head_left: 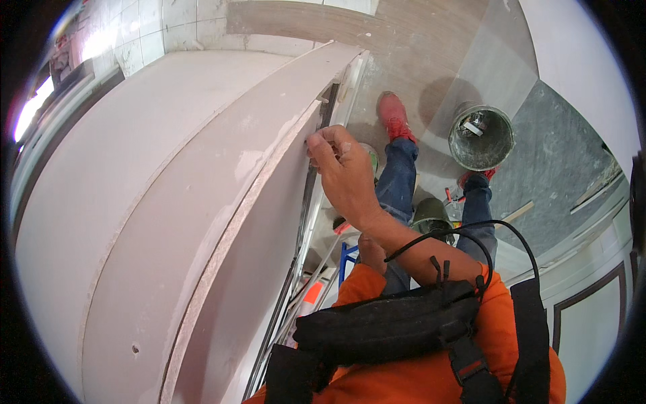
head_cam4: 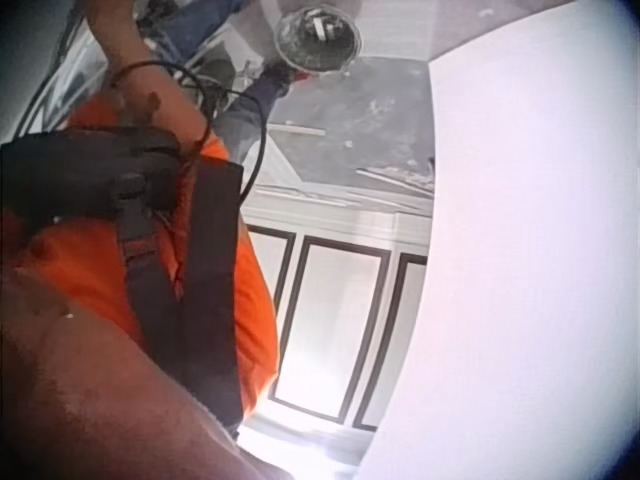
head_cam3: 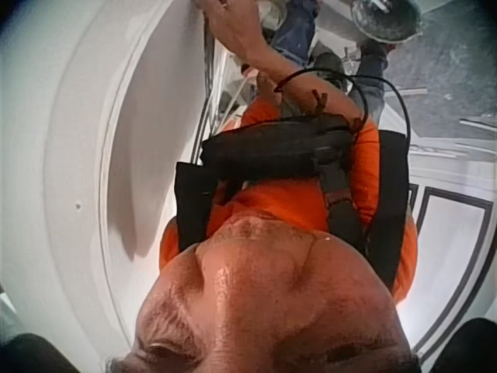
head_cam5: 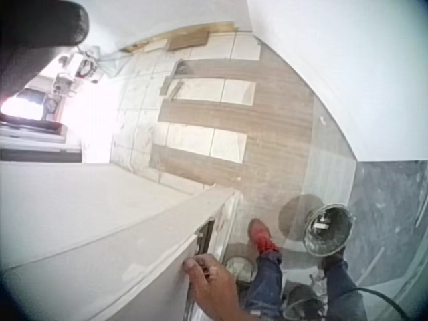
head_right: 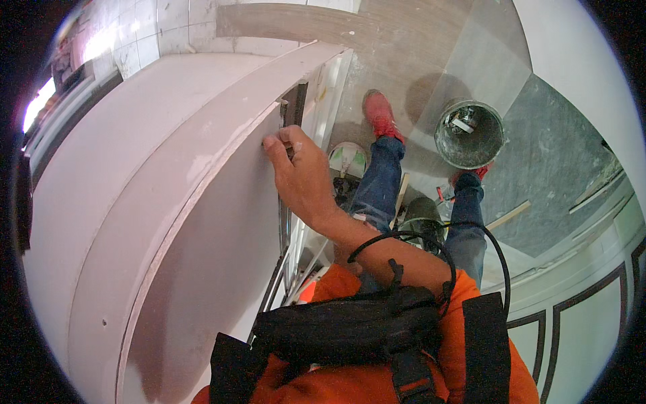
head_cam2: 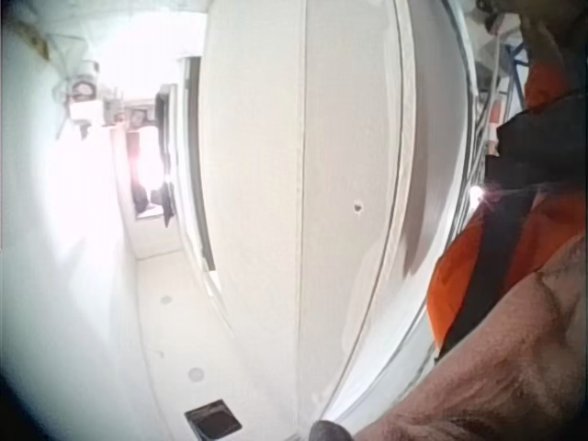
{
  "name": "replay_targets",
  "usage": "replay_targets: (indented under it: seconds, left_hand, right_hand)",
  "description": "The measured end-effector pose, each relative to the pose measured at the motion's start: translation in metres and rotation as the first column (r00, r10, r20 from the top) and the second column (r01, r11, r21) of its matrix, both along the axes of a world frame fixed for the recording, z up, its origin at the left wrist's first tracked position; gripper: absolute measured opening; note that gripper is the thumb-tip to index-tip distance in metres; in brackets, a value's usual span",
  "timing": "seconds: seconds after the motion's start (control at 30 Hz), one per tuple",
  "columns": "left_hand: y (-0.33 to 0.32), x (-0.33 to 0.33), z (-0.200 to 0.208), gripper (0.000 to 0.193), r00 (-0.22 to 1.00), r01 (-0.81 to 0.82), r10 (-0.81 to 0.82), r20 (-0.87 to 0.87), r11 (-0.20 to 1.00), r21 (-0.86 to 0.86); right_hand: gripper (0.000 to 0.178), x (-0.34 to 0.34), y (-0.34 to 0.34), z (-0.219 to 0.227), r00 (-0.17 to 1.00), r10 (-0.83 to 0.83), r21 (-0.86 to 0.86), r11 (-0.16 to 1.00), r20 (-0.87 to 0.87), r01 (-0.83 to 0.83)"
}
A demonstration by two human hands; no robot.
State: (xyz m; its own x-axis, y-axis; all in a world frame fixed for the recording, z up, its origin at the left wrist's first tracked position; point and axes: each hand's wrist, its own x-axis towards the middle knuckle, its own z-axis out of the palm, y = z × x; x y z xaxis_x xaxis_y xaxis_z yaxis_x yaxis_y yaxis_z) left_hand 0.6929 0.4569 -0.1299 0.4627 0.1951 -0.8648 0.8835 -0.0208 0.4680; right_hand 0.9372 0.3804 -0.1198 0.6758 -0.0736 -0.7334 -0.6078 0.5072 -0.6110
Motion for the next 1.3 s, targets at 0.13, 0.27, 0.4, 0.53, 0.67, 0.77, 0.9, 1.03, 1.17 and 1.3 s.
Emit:
replay_targets:
  seconds: [0.13,0.27,0.4,0.53,0.67,0.77,0.9,1.03,1.17,1.3]
  left_hand:
    - [-0.001,0.001,-0.001,0.023,1.000,0.023,-0.023,0.014,1.000,0.003]
    - [-0.002,0.001,-0.003,0.023,0.999,0.038,-0.038,0.035,0.999,0.003]
    - [-0.004,0.000,-0.004,0.024,0.996,0.068,-0.069,0.056,0.998,0.014]
    - [-0.004,-0.001,-0.006,0.024,0.997,0.023,-0.024,0.072,1.000,0.021]
    - [-0.007,-0.003,-0.007,0.024,0.994,0.076,-0.079,0.076,0.996,0.037]
    - [0.001,0.000,-0.004,0.024,0.999,0.049,-0.049,0.017,0.999,0.002]
    - [-0.018,0.022,0.006,0.022,0.958,-0.258,0.245,-0.150,0.963,-0.076]
    - [-0.031,0.023,0.003,0.021,0.997,-0.082,0.082,-0.011,0.997,0.012]
    - [-0.034,0.034,0.007,0.026,0.980,-0.097,0.090,-0.179,0.995,-0.027]
    - [-0.041,0.017,-0.004,0.027,0.974,-0.105,0.095,-0.208,0.994,-0.034]
  right_hand:
    - [0.015,0.008,-0.008,0.008,1.000,0.015,0.018,1.000,-0.015,-0.015]
    - [0.015,0.006,-0.013,0.006,0.992,0.013,-0.090,0.996,0.127,-0.002]
    - [0.016,0.001,-0.014,-0.001,0.992,-0.033,0.038,0.999,0.122,0.029]
    - [0.019,0.009,-0.019,0.004,0.999,0.013,0.225,0.974,-0.040,-0.004]
    - [0.017,0.012,-0.022,0.002,0.995,0.095,0.042,0.994,0.032,-0.096]
    - [0.011,0.012,-0.021,0.008,0.975,0.105,-0.141,0.987,0.195,-0.078]
    - [0.008,-0.008,-0.031,-0.007,0.971,0.071,-0.225,0.974,0.228,-0.018]
    - [0.009,-0.025,-0.048,-0.019,0.992,-0.107,0.122,0.988,0.071,0.097]
    - [0.016,-0.052,-0.078,-0.038,0.997,-0.073,0.240,0.968,-0.008,0.073]
    - [0.021,-0.106,-0.114,-0.070,0.983,-0.113,0.140,0.981,-0.146,0.133]
